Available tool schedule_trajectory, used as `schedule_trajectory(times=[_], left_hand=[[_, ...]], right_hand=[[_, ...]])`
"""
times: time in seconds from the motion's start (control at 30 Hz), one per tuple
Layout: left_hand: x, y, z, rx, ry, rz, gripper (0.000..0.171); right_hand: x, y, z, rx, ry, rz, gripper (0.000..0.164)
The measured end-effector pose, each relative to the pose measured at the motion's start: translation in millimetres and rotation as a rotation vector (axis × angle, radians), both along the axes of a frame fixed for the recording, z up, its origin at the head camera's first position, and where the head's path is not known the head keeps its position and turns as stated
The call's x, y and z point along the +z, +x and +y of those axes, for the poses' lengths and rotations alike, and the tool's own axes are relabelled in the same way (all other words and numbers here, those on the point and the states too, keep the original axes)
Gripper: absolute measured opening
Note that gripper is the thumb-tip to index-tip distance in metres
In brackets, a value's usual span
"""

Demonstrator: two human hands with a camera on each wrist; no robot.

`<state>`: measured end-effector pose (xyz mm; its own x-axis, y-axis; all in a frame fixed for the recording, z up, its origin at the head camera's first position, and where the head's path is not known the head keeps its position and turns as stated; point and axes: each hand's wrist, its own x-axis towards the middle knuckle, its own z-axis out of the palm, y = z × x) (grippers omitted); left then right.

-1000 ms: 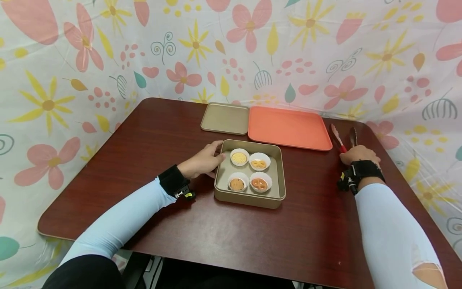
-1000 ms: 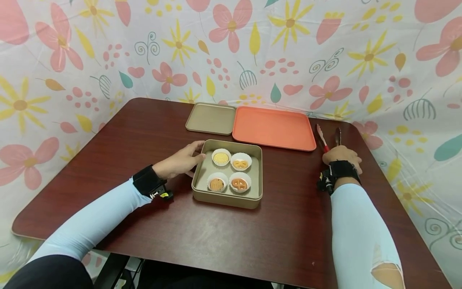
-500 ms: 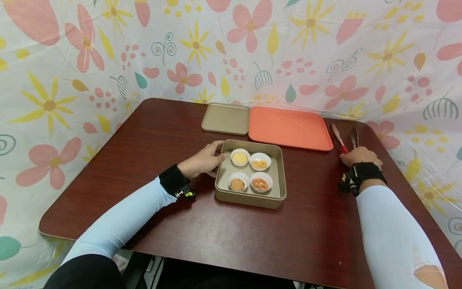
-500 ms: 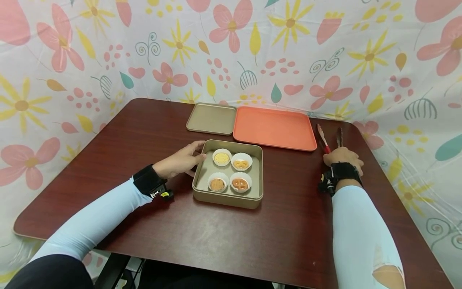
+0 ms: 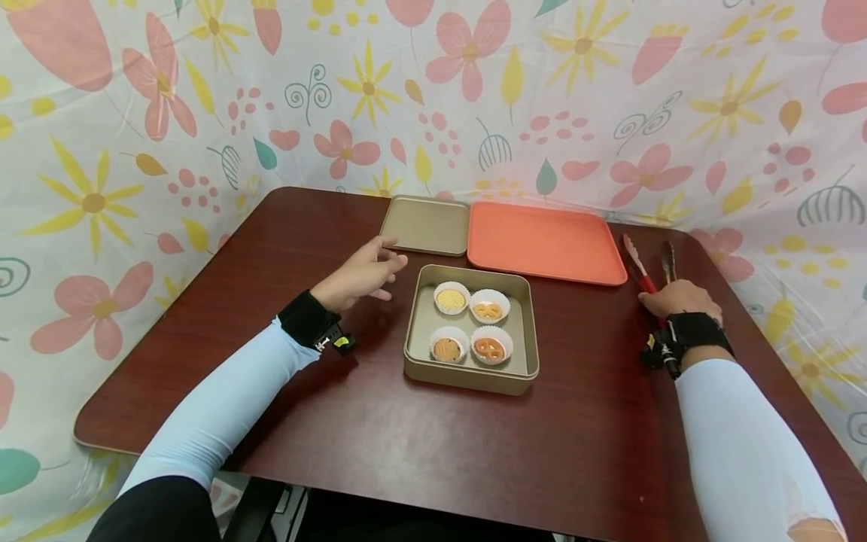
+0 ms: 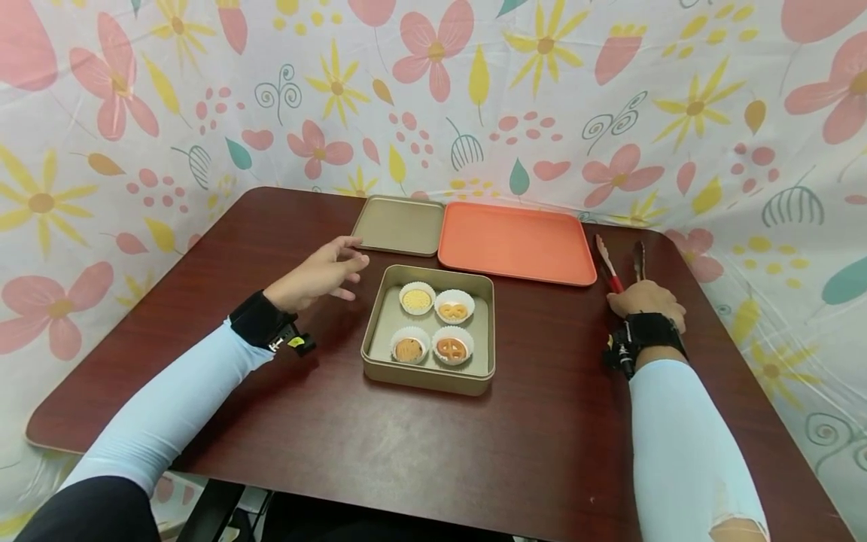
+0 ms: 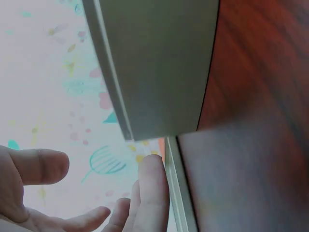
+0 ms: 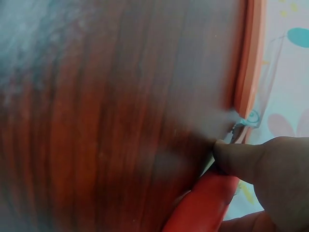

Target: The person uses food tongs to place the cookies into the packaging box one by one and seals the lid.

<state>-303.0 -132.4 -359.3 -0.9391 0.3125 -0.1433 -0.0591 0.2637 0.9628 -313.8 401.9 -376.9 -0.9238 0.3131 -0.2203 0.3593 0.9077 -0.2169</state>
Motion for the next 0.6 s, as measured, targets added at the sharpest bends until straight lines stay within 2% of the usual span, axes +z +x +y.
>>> schedule_trajectory(times=[0.13, 0.23, 0.43, 0.5, 0.6], left_hand=[[2.3, -6.3, -8, 0.029, 0.010, 0.014, 0.059], [3.0, -11.9, -14, 0.050, 0.008, 0.021, 0.055], [5.6, -20.6, -20, 0.087, 0.001, 0.021, 0.051], [6.9, -23.1, -19, 0.096, 0.005, 0.022, 0.050], [8.6, -27.5, -18, 0.110, 0.011, 0.020, 0.050]], right_hand=[[1.5, 5.4, -2, 0.038, 0.000, 0.018, 0.071], [3.9, 9.3, -5, 0.047, 0.002, 0.020, 0.079], [9.4, 11.3, -17, -0.073, -0.038, 0.027, 0.112], [11.4, 11.3, -21, -0.098, -0.050, 0.051, 0.117], [14.9, 11.2, -28, -0.093, -0.052, 0.099, 0.117]])
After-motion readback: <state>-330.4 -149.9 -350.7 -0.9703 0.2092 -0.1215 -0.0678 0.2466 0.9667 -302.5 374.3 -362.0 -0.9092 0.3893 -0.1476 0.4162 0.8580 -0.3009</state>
